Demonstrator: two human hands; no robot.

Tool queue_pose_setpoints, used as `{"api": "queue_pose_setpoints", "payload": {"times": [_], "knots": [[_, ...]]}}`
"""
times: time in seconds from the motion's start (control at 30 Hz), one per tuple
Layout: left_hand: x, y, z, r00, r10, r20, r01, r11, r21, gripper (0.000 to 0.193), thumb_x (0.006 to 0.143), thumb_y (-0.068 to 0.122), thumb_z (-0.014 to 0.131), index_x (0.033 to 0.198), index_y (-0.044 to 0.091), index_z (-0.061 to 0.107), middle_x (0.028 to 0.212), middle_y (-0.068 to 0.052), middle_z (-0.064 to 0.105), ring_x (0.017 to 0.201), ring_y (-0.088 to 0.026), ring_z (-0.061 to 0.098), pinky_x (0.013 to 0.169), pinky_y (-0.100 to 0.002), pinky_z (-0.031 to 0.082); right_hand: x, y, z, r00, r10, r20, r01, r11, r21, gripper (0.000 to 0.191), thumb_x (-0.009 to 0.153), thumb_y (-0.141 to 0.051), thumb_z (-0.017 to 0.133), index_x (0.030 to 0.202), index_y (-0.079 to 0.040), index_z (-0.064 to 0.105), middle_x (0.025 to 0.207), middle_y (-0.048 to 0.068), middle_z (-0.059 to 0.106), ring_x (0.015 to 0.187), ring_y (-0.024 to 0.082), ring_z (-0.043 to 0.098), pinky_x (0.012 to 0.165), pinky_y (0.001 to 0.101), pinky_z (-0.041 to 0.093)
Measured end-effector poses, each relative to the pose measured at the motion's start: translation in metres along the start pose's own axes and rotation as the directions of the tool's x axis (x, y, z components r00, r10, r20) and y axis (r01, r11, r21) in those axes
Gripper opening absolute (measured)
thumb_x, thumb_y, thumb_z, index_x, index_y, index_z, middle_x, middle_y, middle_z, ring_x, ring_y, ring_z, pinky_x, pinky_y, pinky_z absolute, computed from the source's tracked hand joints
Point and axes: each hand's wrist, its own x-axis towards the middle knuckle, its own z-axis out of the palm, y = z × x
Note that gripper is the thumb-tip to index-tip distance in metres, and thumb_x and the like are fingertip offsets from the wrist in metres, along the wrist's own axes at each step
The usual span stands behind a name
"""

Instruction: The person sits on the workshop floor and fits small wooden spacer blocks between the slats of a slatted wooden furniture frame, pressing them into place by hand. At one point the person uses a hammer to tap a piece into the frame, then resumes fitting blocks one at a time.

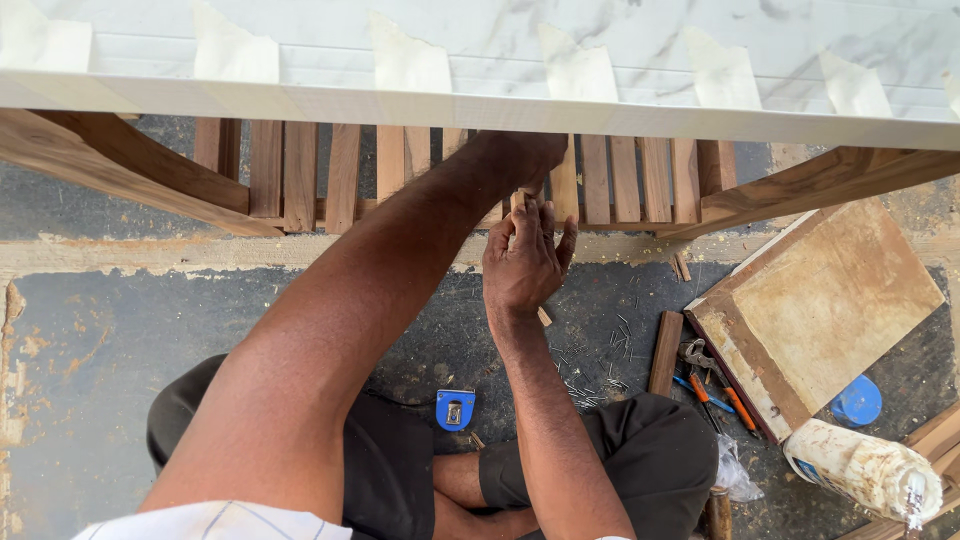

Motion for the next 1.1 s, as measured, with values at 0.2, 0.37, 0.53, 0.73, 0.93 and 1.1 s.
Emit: {"api": "queue_pose_setpoints", "payload": {"times": [0.2, 0.37, 0.53, 0.73, 0.93, 1.1], "knots": [[0.010, 0.002, 0.007, 0.990, -0.001, -0.139, -0.018, 0.990, -0.139, 0.039, 0.076, 0.021, 0.088, 0.110, 0.006, 0.075, 0.108, -0.009, 0.075, 0.101, -0.028, 0.070, 0.086, -0.045, 0.059, 0.003, 0.013, -0.018, 0.981, -0.171, 0.087, 0.169, 0.985, 0.031, 0.030, 0.098, -0.013, 0.059, 0.126, -0.010, 0.067, 0.131, 0.010, 0.075, 0.133, 0.032, 0.063, 0.127, 0.0613, 0.014], [-0.029, -0.017, 0.029, 0.938, -0.070, -0.338, -0.030, 0.959, -0.281, 0.039, 0.090, 0.003, 0.070, 0.128, 0.010, 0.070, 0.114, -0.012, 0.075, 0.103, -0.028, 0.071, 0.094, -0.050, 0.056, 0.007, 0.018, -0.021, 0.969, -0.176, 0.173, 0.180, 0.984, -0.006, 0.029, 0.099, -0.016, 0.061, 0.125, -0.006, 0.067, 0.119, 0.013, 0.075, 0.133, 0.033, 0.061, 0.127, 0.0642, 0.011], [-0.101, -0.022, 0.067, 0.912, -0.056, -0.407, -0.046, 0.970, -0.237, 0.048, 0.083, 0.020, 0.076, 0.126, 0.003, 0.065, 0.135, -0.024, 0.060, 0.144, -0.043, 0.033, 0.111, -0.064, 0.029, 0.007, 0.017, -0.022, 0.974, -0.187, 0.129, 0.180, 0.982, 0.060, 0.030, 0.097, -0.014, 0.063, 0.125, -0.004, 0.066, 0.116, 0.014, 0.077, 0.133, 0.032, 0.063, 0.128, 0.0635, 0.010], [-0.102, -0.010, 0.090, 0.891, -0.046, -0.453, -0.039, 0.984, -0.176, 0.019, 0.101, 0.024, 0.064, 0.113, 0.011, 0.072, 0.148, -0.029, 0.053, 0.155, -0.043, 0.004, 0.125, -0.064, 0.010, 0.010, 0.019, -0.024, 0.967, -0.211, 0.141, 0.199, 0.976, 0.093, 0.032, 0.096, -0.013, 0.066, 0.127, -0.003, 0.065, 0.119, 0.013, 0.077, 0.133, 0.030, 0.063, 0.128, 0.0632, 0.010], [-0.099, -0.009, 0.098, 0.851, -0.047, -0.523, -0.091, 0.968, -0.235, 0.043, 0.097, 0.025, 0.064, 0.135, 0.006, 0.065, 0.126, -0.027, 0.064, 0.158, -0.039, 0.001, 0.124, -0.065, -0.001, 0.008, 0.020, -0.020, 0.972, -0.189, 0.141, 0.176, 0.980, 0.097, 0.031, 0.096, -0.011, 0.066, 0.126, -0.005, 0.065, 0.120, 0.012, 0.076, 0.135, 0.029, 0.062, 0.129, 0.0627, 0.010], [-0.097, -0.032, 0.072, 0.958, -0.006, -0.286, -0.031, 0.992, -0.125, 0.020, 0.098, 0.016, 0.065, 0.087, 0.016, 0.081, 0.128, -0.013, 0.066, 0.158, -0.035, 0.013, 0.125, -0.061, 0.007, 0.007, 0.020, -0.019, 0.971, -0.199, 0.132, 0.190, 0.979, 0.079, 0.029, 0.097, -0.011, 0.065, 0.125, -0.006, 0.064, 0.120, 0.012, 0.077, 0.135, 0.029, 0.061, 0.129, 0.0631, 0.008]]}}
